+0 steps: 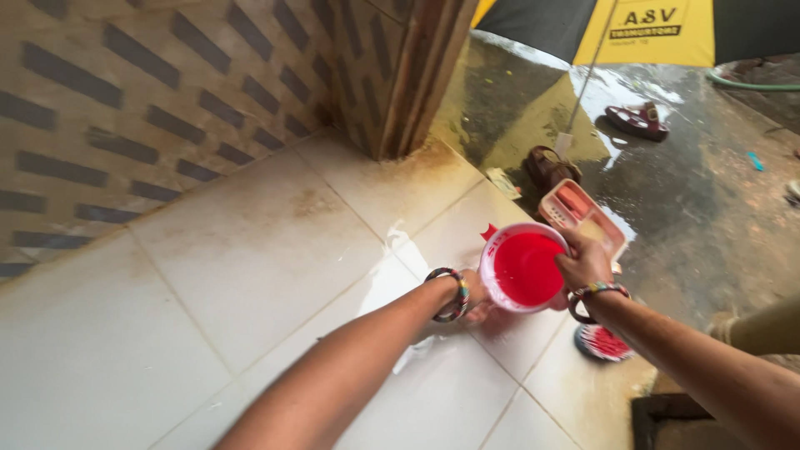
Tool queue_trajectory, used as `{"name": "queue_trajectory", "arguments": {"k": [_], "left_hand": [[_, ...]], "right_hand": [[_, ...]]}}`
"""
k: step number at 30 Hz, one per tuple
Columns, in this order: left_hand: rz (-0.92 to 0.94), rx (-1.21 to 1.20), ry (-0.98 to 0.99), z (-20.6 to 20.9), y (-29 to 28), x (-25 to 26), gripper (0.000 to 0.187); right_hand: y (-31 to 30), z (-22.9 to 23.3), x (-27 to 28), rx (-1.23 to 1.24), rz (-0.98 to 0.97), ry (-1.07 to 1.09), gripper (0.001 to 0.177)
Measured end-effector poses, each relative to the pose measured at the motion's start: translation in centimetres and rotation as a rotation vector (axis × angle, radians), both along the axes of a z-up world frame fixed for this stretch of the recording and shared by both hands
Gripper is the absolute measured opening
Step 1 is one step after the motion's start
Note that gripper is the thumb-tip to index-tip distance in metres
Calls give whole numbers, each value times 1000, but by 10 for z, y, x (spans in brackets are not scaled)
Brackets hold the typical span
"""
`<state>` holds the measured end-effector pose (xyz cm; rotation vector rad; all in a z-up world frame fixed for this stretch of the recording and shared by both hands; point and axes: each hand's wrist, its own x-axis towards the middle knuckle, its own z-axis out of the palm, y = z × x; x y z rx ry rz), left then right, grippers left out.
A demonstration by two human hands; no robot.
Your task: The person pours water from a red mug onto the tiled floor and scrubs the surface by hand and with a brush.
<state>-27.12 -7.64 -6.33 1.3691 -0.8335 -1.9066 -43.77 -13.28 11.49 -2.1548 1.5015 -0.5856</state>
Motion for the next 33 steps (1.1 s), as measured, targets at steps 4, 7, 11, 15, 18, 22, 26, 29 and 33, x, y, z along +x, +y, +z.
{"name": "queue_trajectory", "arguments": {"k": [4, 7, 11, 15, 18, 22, 26, 29, 33], "left_hand": [[-211, -16, -309, 18, 50, 66, 15], [-16, 29, -202, 31, 86, 119, 8], [36, -9, -513, 50, 110, 188, 22], [283, 72, -825, 83, 164, 256, 34], [384, 152, -847, 99, 214, 302, 36], [505, 238, -819, 116, 267, 357, 39], [586, 304, -758, 114, 303, 385, 42], [643, 333, -729, 111, 314, 402, 44], [721, 361, -675, 108, 327, 425, 48]], "right_hand": [[24, -1, 32, 315, -96, -176, 46], [36, 0, 69, 448, -42, -318, 43], [50, 11, 130, 452, 18, -368, 44], [70, 28, 195, 370, 70, -339, 46], [87, 34, 242, 207, 201, -165, 48], [108, 24, 310, 8, 313, -52, 52], [130, 1, 374, -214, 398, 56, 48], [157, -11, 415, -233, 436, 16, 52], [207, -12, 467, -202, 408, 31, 56]]}}
